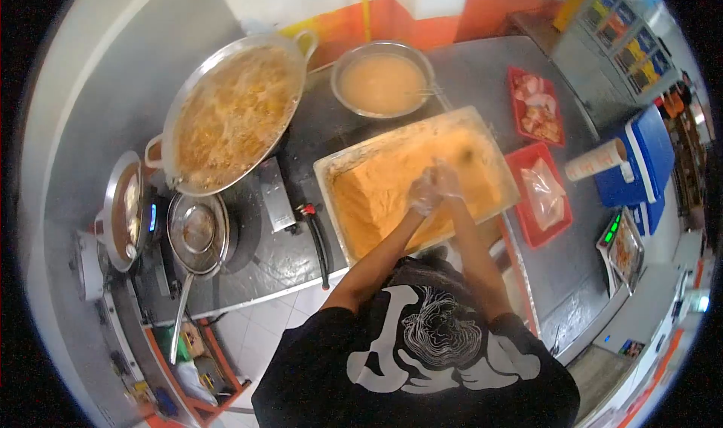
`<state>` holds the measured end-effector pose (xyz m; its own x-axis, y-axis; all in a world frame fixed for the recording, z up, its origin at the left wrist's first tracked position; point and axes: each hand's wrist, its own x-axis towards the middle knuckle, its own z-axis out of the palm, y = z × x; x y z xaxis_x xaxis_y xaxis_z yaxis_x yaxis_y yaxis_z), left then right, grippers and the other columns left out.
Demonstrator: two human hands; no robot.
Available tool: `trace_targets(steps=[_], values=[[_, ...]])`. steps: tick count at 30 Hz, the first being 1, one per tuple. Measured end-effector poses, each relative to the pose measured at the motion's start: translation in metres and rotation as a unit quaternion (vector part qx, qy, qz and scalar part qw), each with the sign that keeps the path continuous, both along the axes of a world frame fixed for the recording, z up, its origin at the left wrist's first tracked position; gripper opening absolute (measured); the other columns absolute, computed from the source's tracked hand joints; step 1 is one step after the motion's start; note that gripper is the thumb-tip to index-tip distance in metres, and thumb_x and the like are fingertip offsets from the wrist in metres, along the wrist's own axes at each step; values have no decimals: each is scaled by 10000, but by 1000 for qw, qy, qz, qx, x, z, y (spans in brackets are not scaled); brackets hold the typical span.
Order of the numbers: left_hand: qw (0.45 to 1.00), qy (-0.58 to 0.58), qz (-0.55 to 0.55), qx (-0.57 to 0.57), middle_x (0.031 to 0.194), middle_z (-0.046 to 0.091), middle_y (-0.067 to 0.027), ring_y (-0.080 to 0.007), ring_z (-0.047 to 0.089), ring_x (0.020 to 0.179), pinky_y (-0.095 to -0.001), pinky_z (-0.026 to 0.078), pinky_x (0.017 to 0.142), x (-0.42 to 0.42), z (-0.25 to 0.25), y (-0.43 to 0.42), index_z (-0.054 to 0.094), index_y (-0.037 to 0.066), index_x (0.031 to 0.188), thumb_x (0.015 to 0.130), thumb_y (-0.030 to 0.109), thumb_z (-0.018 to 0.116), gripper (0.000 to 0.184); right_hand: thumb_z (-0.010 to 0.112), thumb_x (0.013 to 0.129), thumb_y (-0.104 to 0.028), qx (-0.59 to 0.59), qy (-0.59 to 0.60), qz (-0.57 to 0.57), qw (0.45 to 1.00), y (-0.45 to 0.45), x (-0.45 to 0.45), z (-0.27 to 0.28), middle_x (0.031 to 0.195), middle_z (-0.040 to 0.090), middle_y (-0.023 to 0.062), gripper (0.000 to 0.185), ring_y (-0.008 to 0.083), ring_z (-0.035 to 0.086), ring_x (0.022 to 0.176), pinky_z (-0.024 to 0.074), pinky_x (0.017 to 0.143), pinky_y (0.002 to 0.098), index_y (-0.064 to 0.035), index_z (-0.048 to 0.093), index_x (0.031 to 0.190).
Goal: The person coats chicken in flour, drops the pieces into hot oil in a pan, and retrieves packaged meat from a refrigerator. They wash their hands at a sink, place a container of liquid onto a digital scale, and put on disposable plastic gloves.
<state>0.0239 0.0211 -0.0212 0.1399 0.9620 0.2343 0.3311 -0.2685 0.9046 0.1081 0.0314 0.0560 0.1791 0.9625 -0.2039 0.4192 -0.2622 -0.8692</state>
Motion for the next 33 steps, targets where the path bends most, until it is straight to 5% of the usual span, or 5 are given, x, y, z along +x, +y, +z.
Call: trace_targets(steps=[10,17,21,25,33], values=[[966,67,117,-220,732,610,-93,-252,569,536,-391,444,521,-2,24,12,572,108,1056,880,360,542,308,444,937,-388,5,-97,35,995,-18,-23,38,1472,313,177,535,343,391,1299,321,1069,386,-86,419,1378],[884,439,151,63,842,623,-85,-214,582,686,-347,462,593,-5,18,4,569,125,1088,919,306,474,265,494,930,-340,34,-115,94,988,-31,-37,35,1477,296,189,572,324,368,1319,301,1081,369,-49,357,1402],[966,130,83,-209,1039,609,-110,-220,564,939,-320,456,801,-11,-63,38,536,77,1153,942,233,399,296,529,923,-308,27,-62,134,989,-43,-50,54,1479,287,197,598,314,360,1327,293,1086,361,-29,328,1413],[923,354,50,-145,1123,592,-95,-200,581,961,-334,497,779,-69,-39,41,532,92,1137,907,307,470,320,614,878,-236,-7,65,213,975,-68,-53,98,1478,279,201,674,308,344,1332,271,1096,364,-15,287,1426],[929,56,53,-361,1258,562,-129,-264,527,1158,-357,445,932,-73,21,38,536,106,1261,877,415,476,496,763,653,-100,151,-46,151,976,-51,-67,61,1464,298,170,982,312,296,1347,245,1111,391,-53,197,1453]])
